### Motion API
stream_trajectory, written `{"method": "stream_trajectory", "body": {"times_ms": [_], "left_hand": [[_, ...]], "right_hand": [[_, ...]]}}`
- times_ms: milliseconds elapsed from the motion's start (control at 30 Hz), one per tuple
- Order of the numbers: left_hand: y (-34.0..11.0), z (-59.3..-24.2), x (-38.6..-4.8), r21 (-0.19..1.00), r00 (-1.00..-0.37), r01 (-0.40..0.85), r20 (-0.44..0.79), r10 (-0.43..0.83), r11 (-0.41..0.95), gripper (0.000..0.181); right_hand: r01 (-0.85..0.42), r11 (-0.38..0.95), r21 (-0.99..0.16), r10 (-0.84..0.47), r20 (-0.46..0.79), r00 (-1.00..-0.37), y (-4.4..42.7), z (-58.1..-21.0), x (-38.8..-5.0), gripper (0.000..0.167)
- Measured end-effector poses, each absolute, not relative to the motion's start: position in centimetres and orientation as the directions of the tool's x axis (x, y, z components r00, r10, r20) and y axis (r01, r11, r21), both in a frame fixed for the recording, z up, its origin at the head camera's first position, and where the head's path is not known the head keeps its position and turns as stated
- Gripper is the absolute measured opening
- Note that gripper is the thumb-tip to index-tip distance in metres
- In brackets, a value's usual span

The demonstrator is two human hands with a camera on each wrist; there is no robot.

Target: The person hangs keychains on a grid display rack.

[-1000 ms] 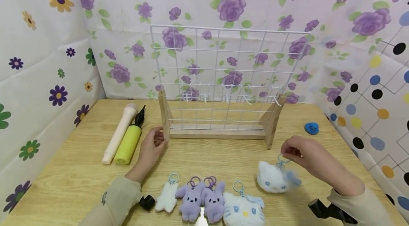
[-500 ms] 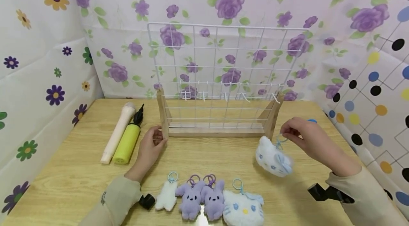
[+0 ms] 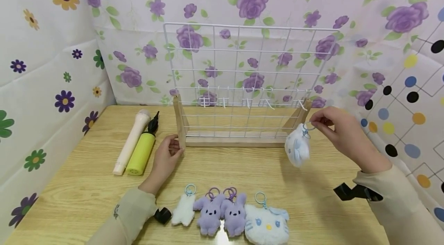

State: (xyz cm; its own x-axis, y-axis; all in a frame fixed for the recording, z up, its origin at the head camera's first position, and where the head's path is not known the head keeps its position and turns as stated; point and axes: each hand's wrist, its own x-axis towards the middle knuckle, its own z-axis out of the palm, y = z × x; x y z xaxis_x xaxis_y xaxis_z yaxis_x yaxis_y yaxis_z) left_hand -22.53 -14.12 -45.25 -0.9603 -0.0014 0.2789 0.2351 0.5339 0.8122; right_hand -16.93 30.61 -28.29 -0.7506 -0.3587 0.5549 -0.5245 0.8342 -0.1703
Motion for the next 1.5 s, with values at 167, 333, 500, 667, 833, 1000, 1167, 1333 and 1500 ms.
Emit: {"method": "stream_trajectory", "body": {"times_ms": [167,333,500,667,833,1000,1167,1333,1500], "left_hand": [[-14.1,-45.3,-22.6,0.813,-0.956,0.247,0.293,-0.004,0.528,0.046],[-14.1,-45.4,-22.6,0.815,-0.960,0.235,0.281,-0.007,0.529,0.046],[-14.2,-45.4,-22.6,0.816,-0.962,0.227,0.271,-0.006,0.532,0.046],[-14.2,-45.3,-22.6,0.815,-0.961,0.234,0.276,-0.001,0.530,0.046],[-14.1,-45.4,-22.6,0.817,-0.960,0.237,0.279,-0.002,0.526,0.046],[-14.1,-45.3,-22.6,0.822,-0.962,0.230,0.273,-0.006,0.522,0.046],[-14.1,-45.2,-22.5,0.818,-0.962,0.232,0.274,-0.003,0.527,0.046],[-14.1,-45.3,-22.6,0.815,-0.959,0.239,0.282,-0.001,0.528,0.046],[-14.2,-45.4,-22.6,0.812,-0.958,0.243,0.287,0.000,0.530,0.046]], "right_hand": [[-0.534,0.824,-0.189,-0.343,0.584,-0.736,30.6,-27.9,-17.7,0.015],[-0.535,0.821,-0.199,-0.336,0.588,-0.735,30.6,-27.4,-18.3,0.014],[-0.511,0.830,-0.222,-0.318,0.564,-0.762,30.5,-27.0,-18.8,0.012],[-0.486,0.831,-0.272,-0.296,0.523,-0.799,30.8,-26.7,-19.5,0.009],[-0.450,0.830,-0.329,-0.266,0.476,-0.838,31.0,-26.8,-20.1,0.009],[-0.422,0.817,-0.392,-0.241,0.433,-0.869,31.1,-27.1,-20.6,0.010],[-0.400,0.802,-0.444,-0.222,0.400,-0.889,31.2,-27.6,-20.9,0.011],[-0.393,0.793,-0.465,-0.213,0.392,-0.895,31.2,-27.9,-21.1,0.011],[-0.387,0.787,-0.481,-0.204,0.389,-0.898,31.2,-28.2,-21.2,0.011]]}}
